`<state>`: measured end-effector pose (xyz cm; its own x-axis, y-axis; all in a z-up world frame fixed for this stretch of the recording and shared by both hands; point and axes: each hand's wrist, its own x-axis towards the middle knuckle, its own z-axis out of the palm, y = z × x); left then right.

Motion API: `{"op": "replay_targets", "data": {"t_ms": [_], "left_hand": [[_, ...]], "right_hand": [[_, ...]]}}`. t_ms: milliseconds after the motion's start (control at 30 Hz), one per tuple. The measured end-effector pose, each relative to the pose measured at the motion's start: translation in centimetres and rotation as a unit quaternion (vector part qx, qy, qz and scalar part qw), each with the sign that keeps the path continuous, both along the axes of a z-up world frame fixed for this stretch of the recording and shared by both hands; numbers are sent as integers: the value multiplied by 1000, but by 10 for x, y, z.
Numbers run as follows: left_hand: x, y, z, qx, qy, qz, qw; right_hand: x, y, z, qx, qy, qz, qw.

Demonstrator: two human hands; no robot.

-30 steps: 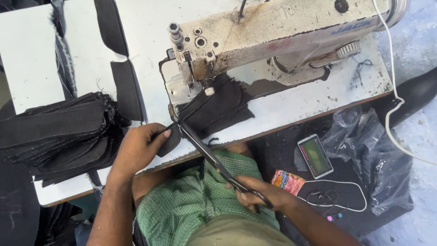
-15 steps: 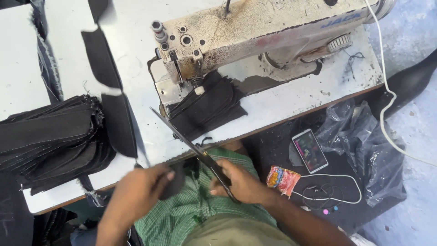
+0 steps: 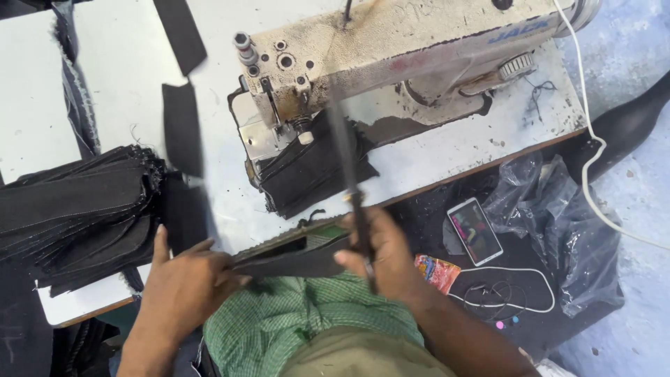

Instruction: Cutting black fabric strips with scissors and bundling them together.

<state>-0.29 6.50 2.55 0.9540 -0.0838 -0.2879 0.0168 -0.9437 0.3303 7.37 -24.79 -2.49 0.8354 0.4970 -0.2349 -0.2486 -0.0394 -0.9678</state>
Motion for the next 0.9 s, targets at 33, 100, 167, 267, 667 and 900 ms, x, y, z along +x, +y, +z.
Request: {"op": "replay_targets", "data": {"t_ms": [33,100,167,267,667,900], "left_hand": [[-7,5,-5,0,0,3,1000],[-19,16,-14,-41,64,18,997],[-10,9,15,-84,86,49,992],[10,0,38,-147,86,123,978],[58,-2,-25,-215,-82,256,939],[62,-3,-11,-247,-46,270,930]], "right_hand": [[5,-8,-5,0,0,3,1000],[16,-22,-16,-26,-72,-73,994],[34,-23,-15,-48,-88,-116,988],[65,-10,-16,-85,-117,-196,970],[48,-18,-84,-135,-247,-201,938],[-31,-69,-48,51,163,199,965]]}}
